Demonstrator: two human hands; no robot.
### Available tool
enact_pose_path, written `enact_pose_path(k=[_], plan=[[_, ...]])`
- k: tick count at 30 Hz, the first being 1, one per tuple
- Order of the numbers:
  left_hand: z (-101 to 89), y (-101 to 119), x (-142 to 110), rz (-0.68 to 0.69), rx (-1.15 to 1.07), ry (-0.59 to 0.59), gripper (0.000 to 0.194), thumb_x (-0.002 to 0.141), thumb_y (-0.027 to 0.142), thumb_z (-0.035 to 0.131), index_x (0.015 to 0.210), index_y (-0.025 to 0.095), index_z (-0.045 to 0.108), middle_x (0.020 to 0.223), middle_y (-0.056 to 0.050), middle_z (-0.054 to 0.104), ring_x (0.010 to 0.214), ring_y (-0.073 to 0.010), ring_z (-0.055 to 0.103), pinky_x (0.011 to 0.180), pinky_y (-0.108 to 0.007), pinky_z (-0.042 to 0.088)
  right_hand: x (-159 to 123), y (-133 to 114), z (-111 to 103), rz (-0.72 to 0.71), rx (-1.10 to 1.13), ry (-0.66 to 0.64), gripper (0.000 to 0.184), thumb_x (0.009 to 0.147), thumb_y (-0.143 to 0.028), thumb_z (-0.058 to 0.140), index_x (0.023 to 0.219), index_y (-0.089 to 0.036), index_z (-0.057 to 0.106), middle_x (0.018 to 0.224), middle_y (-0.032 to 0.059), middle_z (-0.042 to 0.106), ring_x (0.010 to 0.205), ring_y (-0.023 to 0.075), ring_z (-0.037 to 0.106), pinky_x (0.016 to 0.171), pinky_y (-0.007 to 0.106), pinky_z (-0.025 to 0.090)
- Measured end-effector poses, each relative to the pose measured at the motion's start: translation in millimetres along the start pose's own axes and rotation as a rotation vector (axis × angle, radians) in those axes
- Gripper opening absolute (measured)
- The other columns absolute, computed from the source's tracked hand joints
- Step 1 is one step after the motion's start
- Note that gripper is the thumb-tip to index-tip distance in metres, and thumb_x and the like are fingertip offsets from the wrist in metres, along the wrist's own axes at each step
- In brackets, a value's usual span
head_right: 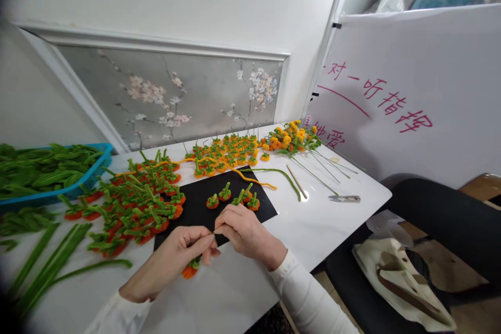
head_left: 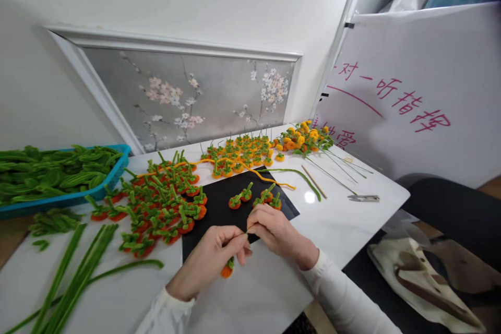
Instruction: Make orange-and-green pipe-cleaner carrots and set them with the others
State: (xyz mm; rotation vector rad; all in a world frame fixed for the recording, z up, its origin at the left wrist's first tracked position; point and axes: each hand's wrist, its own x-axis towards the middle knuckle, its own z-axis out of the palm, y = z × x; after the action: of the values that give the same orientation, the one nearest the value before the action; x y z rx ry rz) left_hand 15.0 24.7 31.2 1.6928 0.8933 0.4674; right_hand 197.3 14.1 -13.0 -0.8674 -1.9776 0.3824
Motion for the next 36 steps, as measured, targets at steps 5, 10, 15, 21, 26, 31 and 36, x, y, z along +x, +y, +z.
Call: enact_pose_path(k=[5,10,15,21,26,31,36], plan=[[0.8,-3.2,2.0,-0.026,-0.031,-0.049,0.035,0.087,0.043,0.048,0.075,0.015,0.064,0.068,-0.004,0.068,0.068,-0.0161,0.06,0.064,-0.025,0.045,-1.0,0.5,0.1,0.009,-0.022,-0.012,0.018,0.094,-0.02,0.04,0.081,-0.019,0.053,0.08,0.0037,0.057,0.075,0.014,0.053,0.07,0.027,0.043],[3.5,-7.0,7.0,-0.063,-0.169,0.113,0.02,0.072,0.029,0.068,0.084,0.017,0.06,0.07,0.001,0.063,0.063,-0.0124,0.055,0.058,-0.023,0.041,-0.7,2.1,1.8,-0.004,-0.034,-0.053,0.02,0.094,-0.022,0.041,0.08,-0.019,0.055,0.079,0.0038,0.059,0.073,0.0136,0.054,0.069,0.026,0.045],[2.4,-10.8,9.5,-0.096,-0.185,0.151,0.023,0.066,0.027,0.072,0.083,0.016,0.06,0.06,0.005,0.057,0.055,-0.0098,0.05,0.053,-0.021,0.036,3.2,-0.1,0.7,-0.029,0.026,-0.035,0.017,0.094,-0.024,0.045,0.09,-0.019,0.06,0.086,0.005,0.063,0.08,0.0138,0.058,0.075,0.026,0.048],[1.7,-9.5,12.4,-0.19,-0.118,0.158,0.026,0.061,0.037,0.074,0.07,0.014,0.066,0.062,0.0,0.063,0.057,-0.0128,0.054,0.055,-0.023,0.041,-21.3,16.1,-70.2,0.182,-0.279,0.296,0.019,0.092,-0.019,0.045,0.102,-0.02,0.061,0.098,0.0075,0.065,0.089,0.0172,0.061,0.078,0.03,0.049],[3.3,-10.8,13.4,-0.191,-0.136,0.226,0.031,0.057,0.045,0.076,0.068,0.017,0.068,0.063,0.0,0.065,0.06,-0.015,0.056,0.057,-0.023,0.045,-103.9,63.1,-167.2,0.687,-0.931,0.197,0.033,0.085,-0.009,0.041,0.111,-0.018,0.059,0.114,0.0119,0.062,0.099,0.0232,0.06,0.08,0.034,0.047],[2.4,-12.2,12.0,-0.175,-0.136,0.197,0.025,0.061,0.039,0.075,0.068,0.016,0.068,0.065,0.0,0.064,0.062,-0.0139,0.055,0.059,-0.022,0.043,-156.9,87.7,-202.2,0.785,-0.98,0.075,0.025,0.08,-0.014,0.05,0.101,-0.016,0.063,0.104,0.012,0.067,0.095,0.0266,0.061,0.076,0.035,0.047],[-0.2,-10.1,9.7,-0.191,-0.16,0.144,0.023,0.066,0.037,0.073,0.071,0.015,0.067,0.066,0.001,0.062,0.061,-0.0114,0.053,0.058,-0.02,0.04,-167.1,89.0,-202.1,0.765,-1.008,-0.018,0.019,0.085,-0.021,0.048,0.097,-0.019,0.063,0.098,0.0089,0.066,0.089,0.0245,0.061,0.072,0.033,0.045]])
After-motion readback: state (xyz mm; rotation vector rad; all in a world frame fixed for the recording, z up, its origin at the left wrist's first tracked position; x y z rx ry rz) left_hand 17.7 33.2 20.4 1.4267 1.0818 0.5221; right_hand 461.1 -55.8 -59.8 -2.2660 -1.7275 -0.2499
